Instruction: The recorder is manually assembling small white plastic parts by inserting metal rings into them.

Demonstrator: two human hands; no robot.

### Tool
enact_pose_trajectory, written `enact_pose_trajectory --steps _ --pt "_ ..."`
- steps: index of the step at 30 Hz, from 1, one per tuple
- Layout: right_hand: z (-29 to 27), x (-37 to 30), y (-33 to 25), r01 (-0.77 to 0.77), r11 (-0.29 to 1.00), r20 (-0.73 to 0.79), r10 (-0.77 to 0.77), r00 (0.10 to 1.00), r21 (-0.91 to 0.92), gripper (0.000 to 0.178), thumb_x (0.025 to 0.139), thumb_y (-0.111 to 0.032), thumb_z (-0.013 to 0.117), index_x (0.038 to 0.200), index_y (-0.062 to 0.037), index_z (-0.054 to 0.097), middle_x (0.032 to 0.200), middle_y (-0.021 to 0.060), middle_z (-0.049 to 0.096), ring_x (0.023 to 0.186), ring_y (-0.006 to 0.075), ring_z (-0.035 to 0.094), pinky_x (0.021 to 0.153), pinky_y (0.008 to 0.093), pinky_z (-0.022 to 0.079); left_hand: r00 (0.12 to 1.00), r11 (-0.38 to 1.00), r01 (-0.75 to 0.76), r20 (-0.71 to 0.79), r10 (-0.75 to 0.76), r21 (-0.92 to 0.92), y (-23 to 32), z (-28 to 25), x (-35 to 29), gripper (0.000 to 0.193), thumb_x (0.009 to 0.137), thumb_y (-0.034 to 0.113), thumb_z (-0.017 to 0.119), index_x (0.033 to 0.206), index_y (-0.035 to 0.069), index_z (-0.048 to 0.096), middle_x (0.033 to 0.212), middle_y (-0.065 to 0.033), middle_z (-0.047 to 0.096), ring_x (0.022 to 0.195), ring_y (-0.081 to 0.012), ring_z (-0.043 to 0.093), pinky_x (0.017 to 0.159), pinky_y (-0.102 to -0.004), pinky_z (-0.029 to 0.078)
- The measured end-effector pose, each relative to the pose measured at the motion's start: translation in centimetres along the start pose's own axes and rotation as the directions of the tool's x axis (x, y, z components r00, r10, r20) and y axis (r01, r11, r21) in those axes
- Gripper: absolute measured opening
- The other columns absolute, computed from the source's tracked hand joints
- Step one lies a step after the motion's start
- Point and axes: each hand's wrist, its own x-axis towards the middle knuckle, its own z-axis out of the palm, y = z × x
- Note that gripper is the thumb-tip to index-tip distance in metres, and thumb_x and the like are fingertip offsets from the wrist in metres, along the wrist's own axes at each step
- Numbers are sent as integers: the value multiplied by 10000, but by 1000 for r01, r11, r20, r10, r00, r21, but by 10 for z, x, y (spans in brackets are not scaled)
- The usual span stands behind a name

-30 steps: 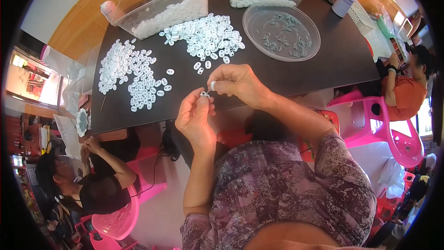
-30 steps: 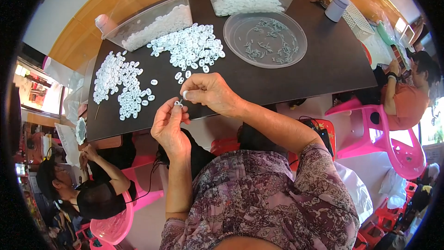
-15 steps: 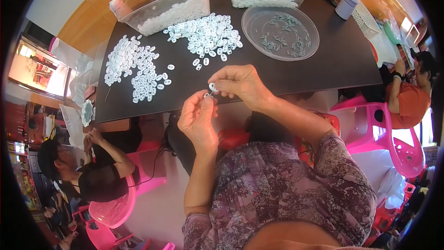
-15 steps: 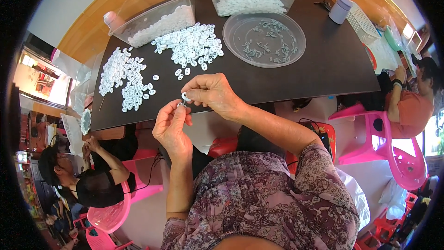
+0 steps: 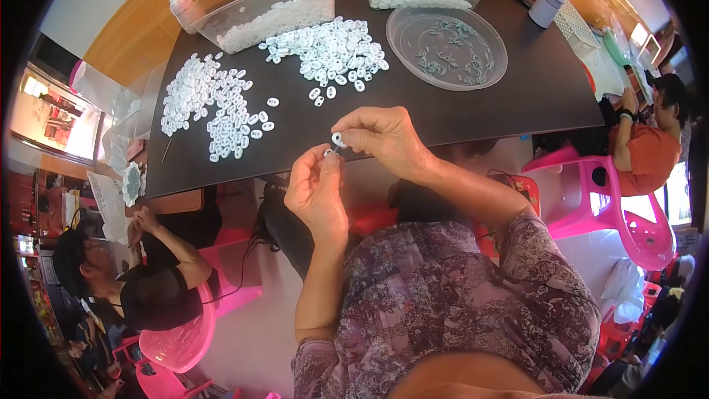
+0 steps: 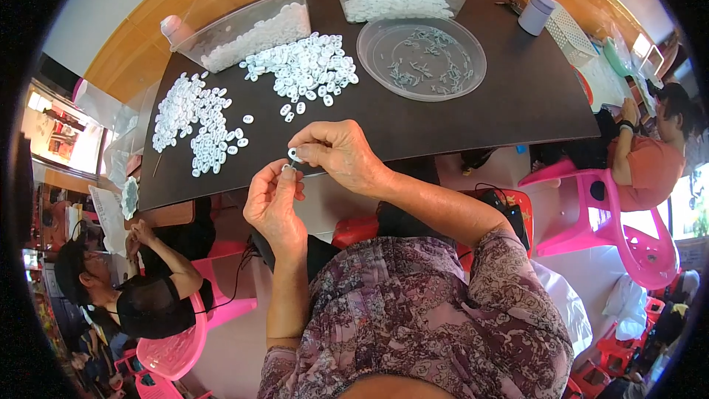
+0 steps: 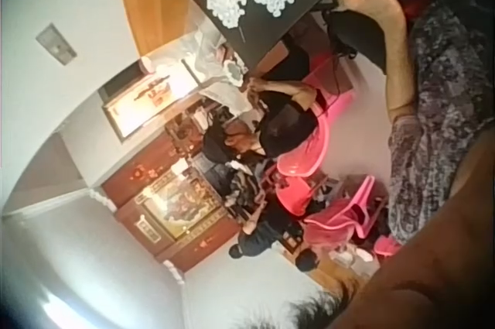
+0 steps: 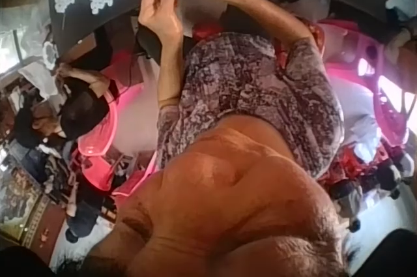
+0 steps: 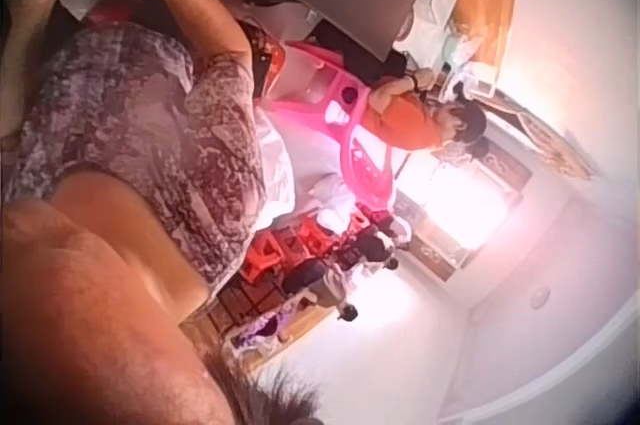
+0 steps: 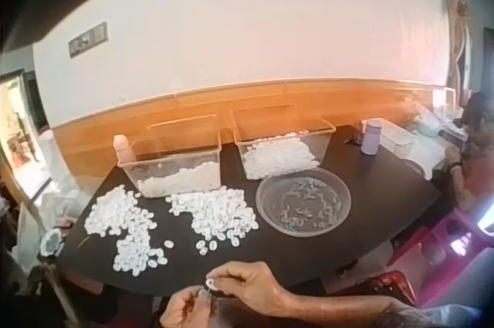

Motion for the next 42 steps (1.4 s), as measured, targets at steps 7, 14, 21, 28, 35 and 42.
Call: enact_pose_trajectory --steps 7,14,21,28,35,42 --pt "6 -3 2 40 997 -25 -42 999 -71 119 844 -27 585 938 4 651 811 13 619 715 51 547 637 202 474 998 998 -56 -11 56 14 -8 -4 1 123 836 20 607 942 -43 609 762 -67 628 632 -89 569 523 -192 430" --pt "13 -6 9 155 972 -77 -170 982 -174 87 825 -24 593 889 12 639 797 81 600 729 135 590 630 259 465 996 995 -85 -12 86 42 -13 -6 2 110 838 14 602 934 -39 611 756 -57 622 621 -75 551 522 -184 425" --pt "13 -8 11 136 972 -16 -142 990 -190 136 850 36 533 942 39 632 868 65 587 804 125 599 702 246 509 999 1000 -4 50 5 -24 -14 -10 1 136 852 -32 577 986 -55 576 873 -41 586 769 -71 542 692 -188 454" --pt "15 -6 6 136 957 -11 -143 990 -255 133 841 34 528 930 42 626 839 67 589 802 127 598 703 248 506 996 996 -75 40 77 -57 -20 -9 7 193 829 -3 615 1014 -55 590 780 -45 609 629 -80 547 531 -198 441" --pt "10 -2 0 76 979 -3 -78 997 -190 106 838 30 535 892 35 626 853 66 585 784 118 597 689 242 506 993 998 12 115 -5 -61 -11 -8 12 181 831 -19 604 1006 -62 602 756 -56 613 626 -97 561 527 -214 453" --pt "12 -4 5 168 968 -49 -180 983 -189 47 791 7 579 817 21 615 758 103 579 663 164 589 593 278 466 991 997 14 136 -4 -69 -13 -9 13 204 825 -10 614 1020 -70 598 750 -73 620 619 -117 573 523 -231 469"
